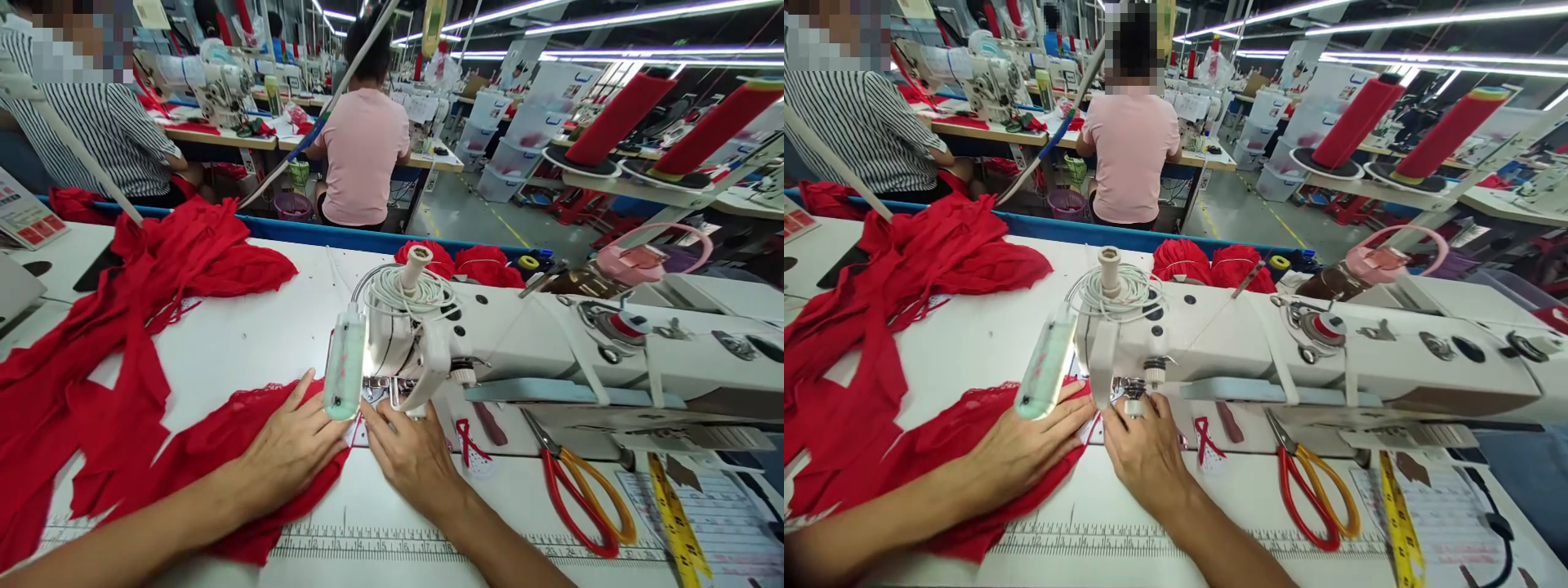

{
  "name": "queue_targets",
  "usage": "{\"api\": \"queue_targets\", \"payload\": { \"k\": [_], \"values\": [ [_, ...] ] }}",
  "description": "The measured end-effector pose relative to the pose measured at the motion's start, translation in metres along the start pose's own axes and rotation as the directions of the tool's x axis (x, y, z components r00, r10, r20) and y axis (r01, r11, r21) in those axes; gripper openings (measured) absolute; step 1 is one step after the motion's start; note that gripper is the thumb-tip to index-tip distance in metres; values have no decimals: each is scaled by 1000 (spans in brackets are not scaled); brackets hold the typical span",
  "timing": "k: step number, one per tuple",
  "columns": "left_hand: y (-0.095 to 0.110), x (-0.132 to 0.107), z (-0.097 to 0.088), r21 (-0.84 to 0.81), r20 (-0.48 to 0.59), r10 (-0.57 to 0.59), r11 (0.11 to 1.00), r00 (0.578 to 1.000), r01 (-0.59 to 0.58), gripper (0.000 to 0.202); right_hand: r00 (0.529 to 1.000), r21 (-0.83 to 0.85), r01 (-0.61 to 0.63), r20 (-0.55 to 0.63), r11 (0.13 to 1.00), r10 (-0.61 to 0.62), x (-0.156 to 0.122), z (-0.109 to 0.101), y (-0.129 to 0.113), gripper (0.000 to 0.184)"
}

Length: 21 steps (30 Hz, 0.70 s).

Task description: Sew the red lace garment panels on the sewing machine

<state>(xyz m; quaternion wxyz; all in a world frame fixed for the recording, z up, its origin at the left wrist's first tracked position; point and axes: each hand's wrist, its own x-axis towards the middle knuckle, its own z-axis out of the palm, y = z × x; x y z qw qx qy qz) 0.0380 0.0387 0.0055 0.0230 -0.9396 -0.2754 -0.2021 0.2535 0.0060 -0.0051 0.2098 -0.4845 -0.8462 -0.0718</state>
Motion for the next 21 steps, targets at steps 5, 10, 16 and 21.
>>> {"api": "queue_targets", "payload": {
  "k": [5, 10, 16, 21],
  "values": [
    [7, -5, 3, 27, -37, -21, 999, 999, 22, 38, 998, 98, -20, -58, 995, 26, -2, 3, 5, 29],
    [6, -11, 14, -13, -20, -79, 997, 997, 79, 38, 998, 107, -38, -42, 994, 42, -2, 2, 6, 30],
    [7, -14, 20, -31, -97, -98, 995, 990, 96, 36, 998, 65, -22, -50, 998, 25, -3, 3, 4, 32],
    [7, -7, 18, -30, -123, -107, 994, 987, 104, 34, 968, 64, -65, -236, 996, 79, -3, 2, 8, 27]
  ]
}}
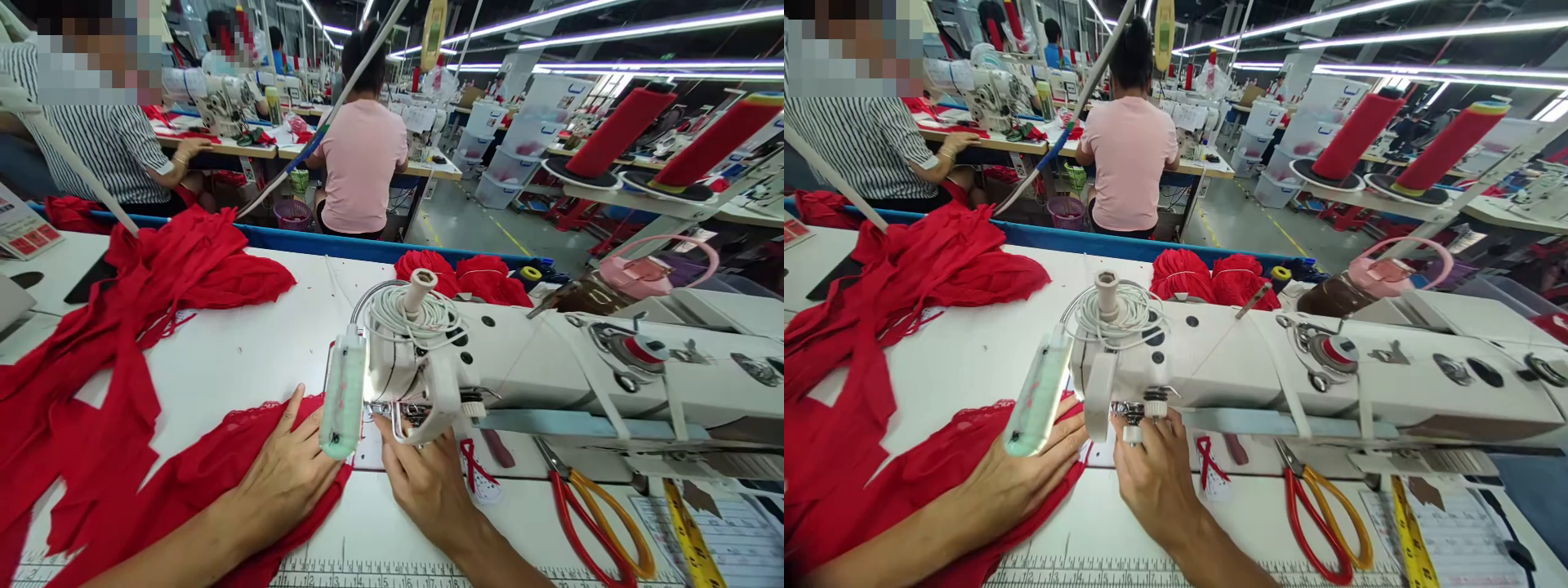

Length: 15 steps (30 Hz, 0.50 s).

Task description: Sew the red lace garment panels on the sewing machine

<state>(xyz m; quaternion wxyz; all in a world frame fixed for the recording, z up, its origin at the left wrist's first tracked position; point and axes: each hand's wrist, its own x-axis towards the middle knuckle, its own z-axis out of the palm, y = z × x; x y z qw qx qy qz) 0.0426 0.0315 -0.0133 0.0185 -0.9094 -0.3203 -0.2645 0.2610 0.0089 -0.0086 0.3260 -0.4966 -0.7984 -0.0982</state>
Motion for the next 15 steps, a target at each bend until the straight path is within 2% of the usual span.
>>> {"api": "queue_targets", "payload": {
  "k": [6, 11, 15],
  "values": [
    [0, 6, 5, -29, 43, -48, 998, 998, 50, 31, 998, 0, -14, -55, 1000, 14, -1, 1, 0, 21],
    [-2, 6, 10, -47, -38, -37, 998, 999, 36, 27, 997, 1, -33, -67, 999, 33, -2, 2, -1, 27],
    [-3, 8, 10, -39, -79, -33, 999, 996, 30, 28, 996, -5, -21, -85, 1000, 20, -1, 3, -1, 22]
  ]
}}
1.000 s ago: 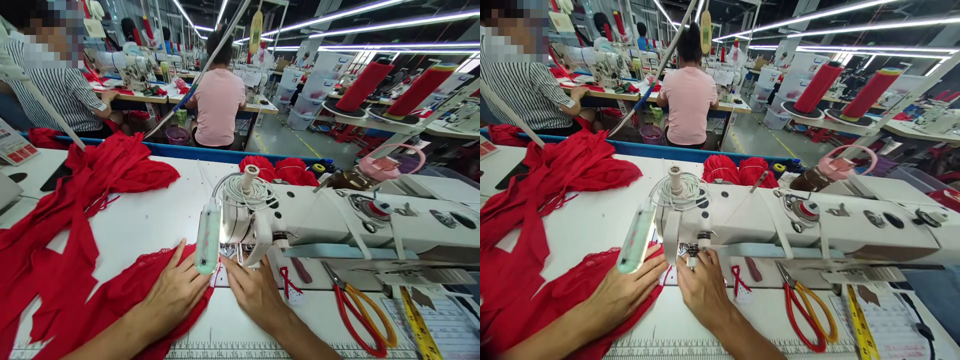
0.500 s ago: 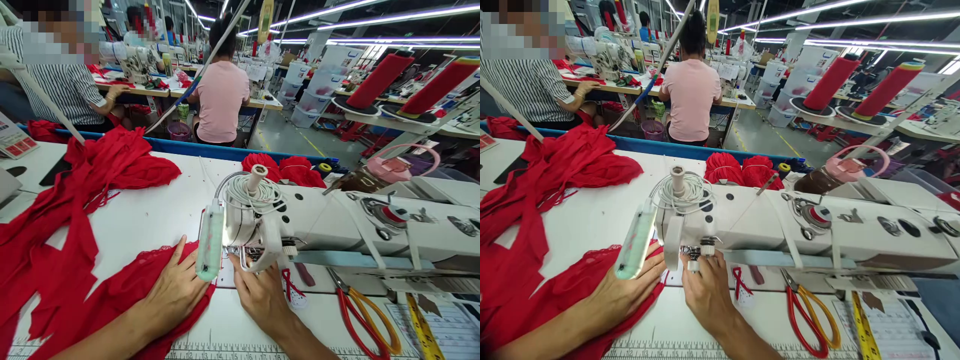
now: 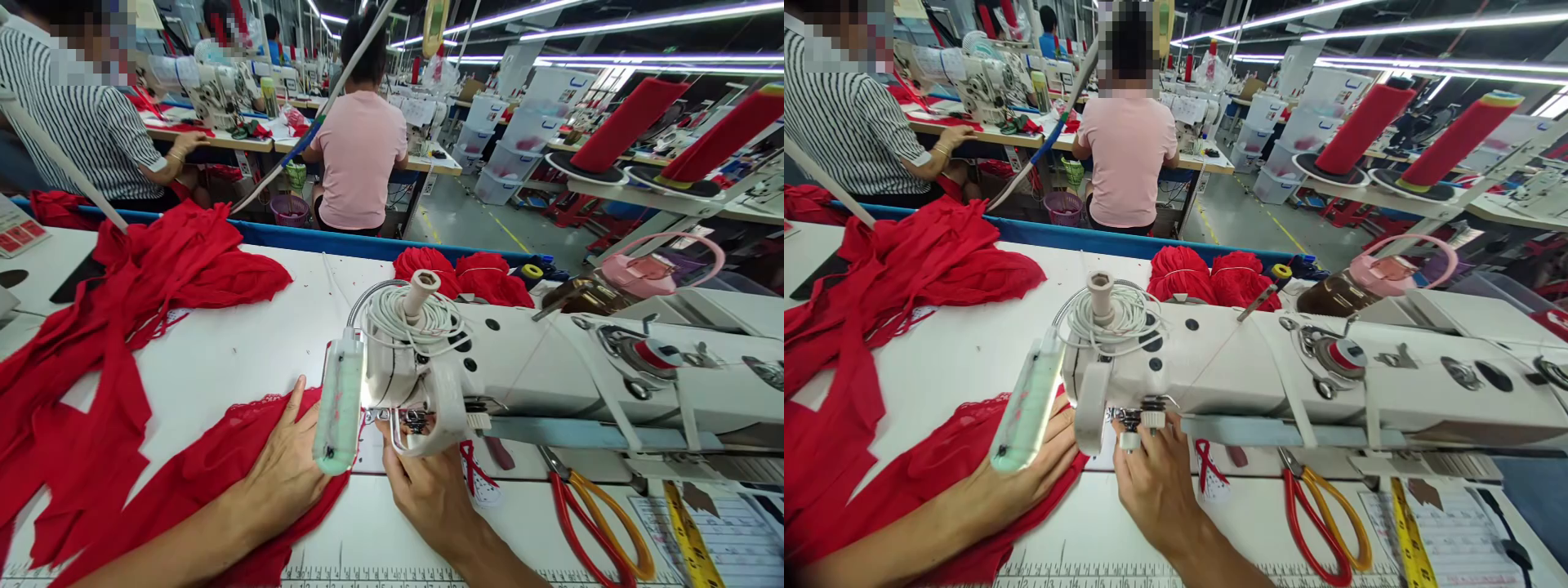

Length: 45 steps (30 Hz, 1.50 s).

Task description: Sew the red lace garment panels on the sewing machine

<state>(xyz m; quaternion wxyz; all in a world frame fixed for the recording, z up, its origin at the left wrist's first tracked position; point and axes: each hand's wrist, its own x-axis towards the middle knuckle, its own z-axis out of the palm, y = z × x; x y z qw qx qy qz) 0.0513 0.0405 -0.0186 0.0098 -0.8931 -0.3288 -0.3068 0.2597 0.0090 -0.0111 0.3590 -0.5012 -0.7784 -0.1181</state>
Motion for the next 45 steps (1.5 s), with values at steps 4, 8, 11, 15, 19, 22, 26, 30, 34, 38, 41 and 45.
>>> {"api": "queue_targets", "payload": {
  "k": [4, 8, 11, 15, 19, 22, 26, 30, 34, 38, 41, 45],
  "values": [
    [-1, 1, 2, -42, 87, -60, 997, 994, 64, 28, 1000, -17, 11, 13, 1000, -11, 0, 0, 1, 21],
    [-2, 1, 5, -110, 230, -102, 985, 968, 130, 32, 1000, -15, 4, 23, 1000, -4, -2, 0, 1, 21],
    [0, 1, 4, -114, 190, -97, 986, 977, 120, 32, 1000, 0, 3, 24, 1000, -3, -3, 0, 1, 21],
    [6, -2, -2, -93, 144, -77, 991, 986, 92, 33, 999, 33, 15, 29, 999, -16, -2, -1, 1, 21],
    [8, -3, -10, -62, 228, -34, 997, 973, 49, 30, 991, 26, 36, 130, 999, -39, 0, -3, 2, 31],
    [8, -1, -15, -45, 229, -9, 999, 973, 19, 31, 966, -10, 73, 248, 997, -68, 0, -2, 2, 40],
    [6, 6, -20, -61, 200, -32, 997, 979, 45, 32, 960, -61, 81, 272, 995, -61, -1, 2, 1, 40],
    [2, 24, -24, -57, 130, -218, 972, 967, 226, 26, 960, -30, 82, 272, 996, -71, -1, 4, -1, 42],
    [2, 47, -26, -47, 322, -485, 850, 813, 525, 13, 958, -10, 62, 282, 998, -57, -1, 4, -3, 41],
    [4, 58, -28, -49, 446, -551, 772, 705, 634, 9, 974, 13, 50, 222, 999, -51, -6, 3, -3, 42],
    [2, 55, -31, -101, 448, -529, 771, 720, 629, 12, 989, 83, -13, 149, 996, 1, -9, 2, -4, 37],
    [-1, 40, -42, -210, 463, -511, 730, 724, 650, 17, 965, 372, -238, 195, 897, 175, -2, -3, -16, 28]
  ]
}}
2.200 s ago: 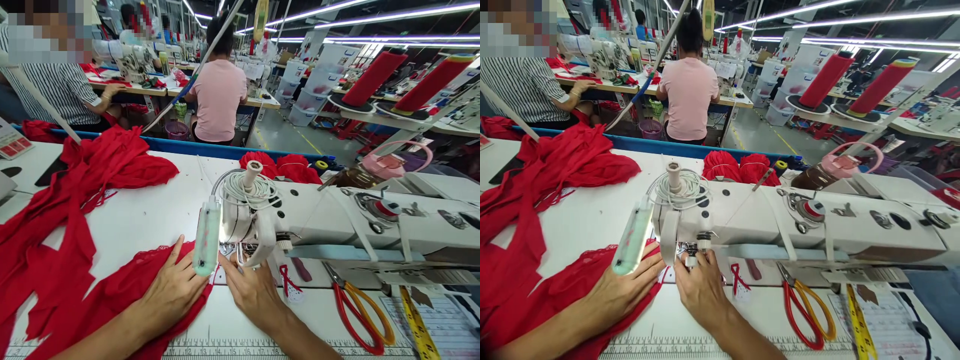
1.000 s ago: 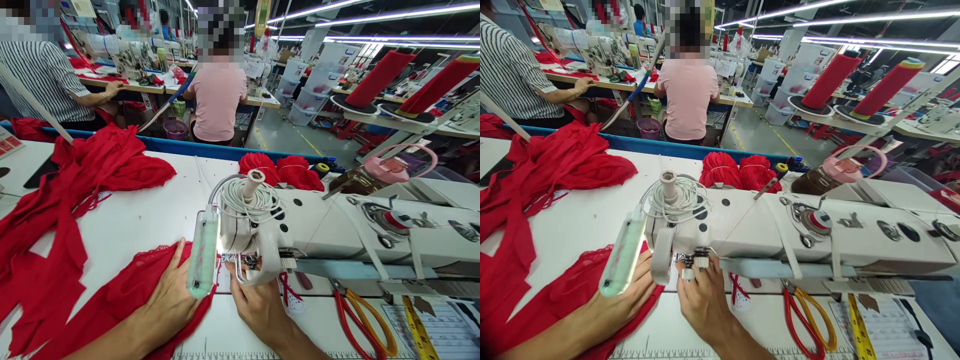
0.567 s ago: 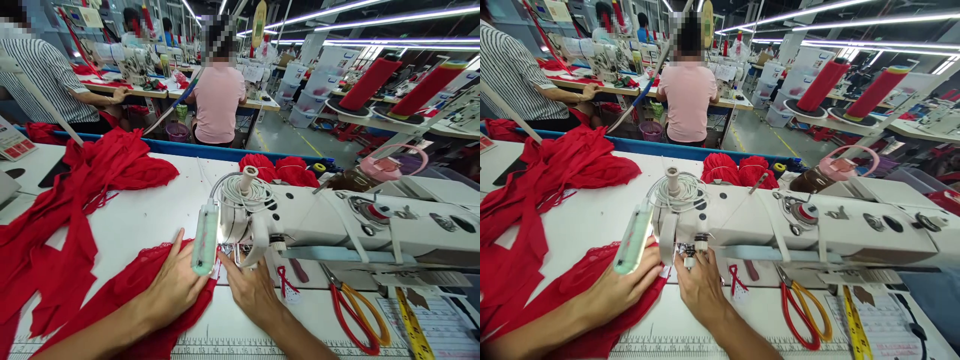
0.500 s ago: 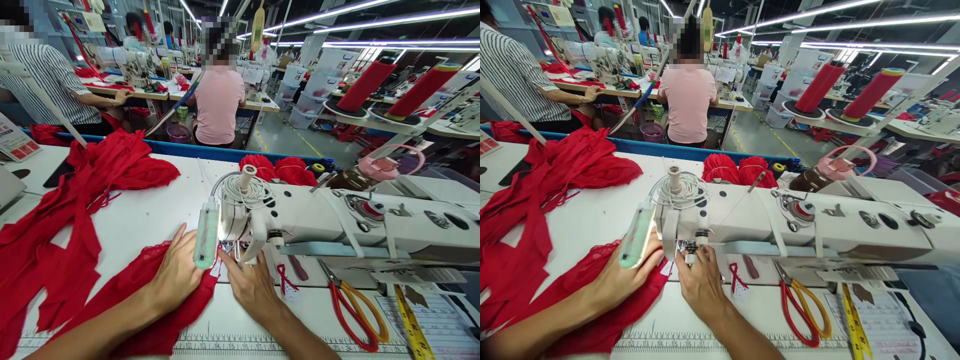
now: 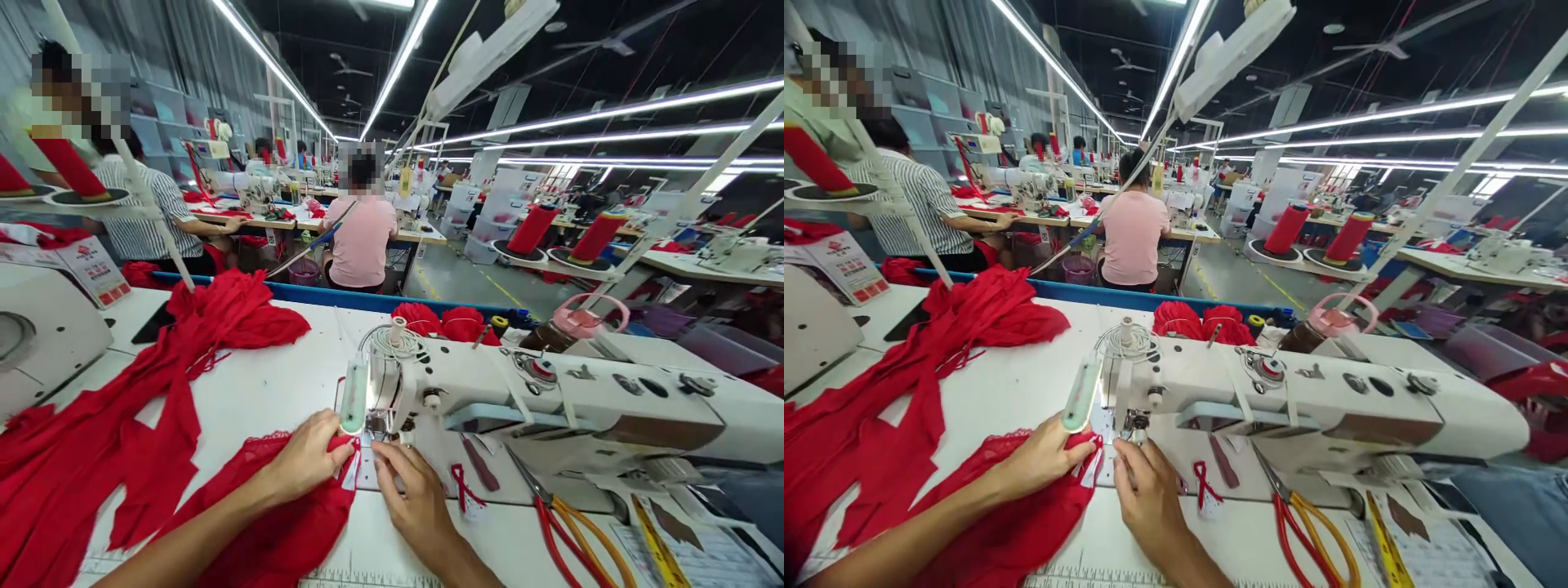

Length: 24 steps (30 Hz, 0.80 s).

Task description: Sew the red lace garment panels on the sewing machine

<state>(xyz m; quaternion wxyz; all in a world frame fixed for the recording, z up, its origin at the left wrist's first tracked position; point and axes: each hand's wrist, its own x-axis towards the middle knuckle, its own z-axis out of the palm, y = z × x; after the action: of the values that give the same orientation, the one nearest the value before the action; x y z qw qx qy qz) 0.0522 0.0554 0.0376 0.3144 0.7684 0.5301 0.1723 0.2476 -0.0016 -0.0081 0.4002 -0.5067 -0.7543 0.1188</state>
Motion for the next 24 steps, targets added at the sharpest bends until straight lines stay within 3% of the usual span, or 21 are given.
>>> {"api": "queue_targets", "payload": {
  "k": [2, 5, 8, 13, 18, 22, 24],
  "values": [
    [-2, -10, -5, -75, 49, 8, 997, 999, -4, 22, 988, 229, -138, 102, 963, 117, 3, -1, -14, 21],
    [-1, -26, -11, -289, 127, 24, 957, 992, 13, 24, 936, 447, -332, 261, 831, 234, 6, 1, -37, 16],
    [4, -36, -16, -491, 212, 28, 867, 977, 82, 21, 895, 524, -442, 308, 728, 322, 2, 4, -49, 21],
    [7, -36, -20, -490, 308, 111, 870, 945, 58, 23, 841, 558, -541, 376, 630, 390, -11, 2, -49, 20],
    [-2, -25, -10, -532, 415, 109, 834, 903, 144, 32, 834, 491, -551, 337, 674, 436, -17, -5, -47, 16],
    [-8, -21, -4, -578, 493, 77, 773, 867, 260, 32, 906, 333, -424, 138, 842, 401, -19, -7, -47, 7],
    [-9, -20, -3, -603, 511, 90, 747, 855, 282, 30, 936, 254, -352, 92, 901, 340, -18, -8, -48, 3]
  ]
}}
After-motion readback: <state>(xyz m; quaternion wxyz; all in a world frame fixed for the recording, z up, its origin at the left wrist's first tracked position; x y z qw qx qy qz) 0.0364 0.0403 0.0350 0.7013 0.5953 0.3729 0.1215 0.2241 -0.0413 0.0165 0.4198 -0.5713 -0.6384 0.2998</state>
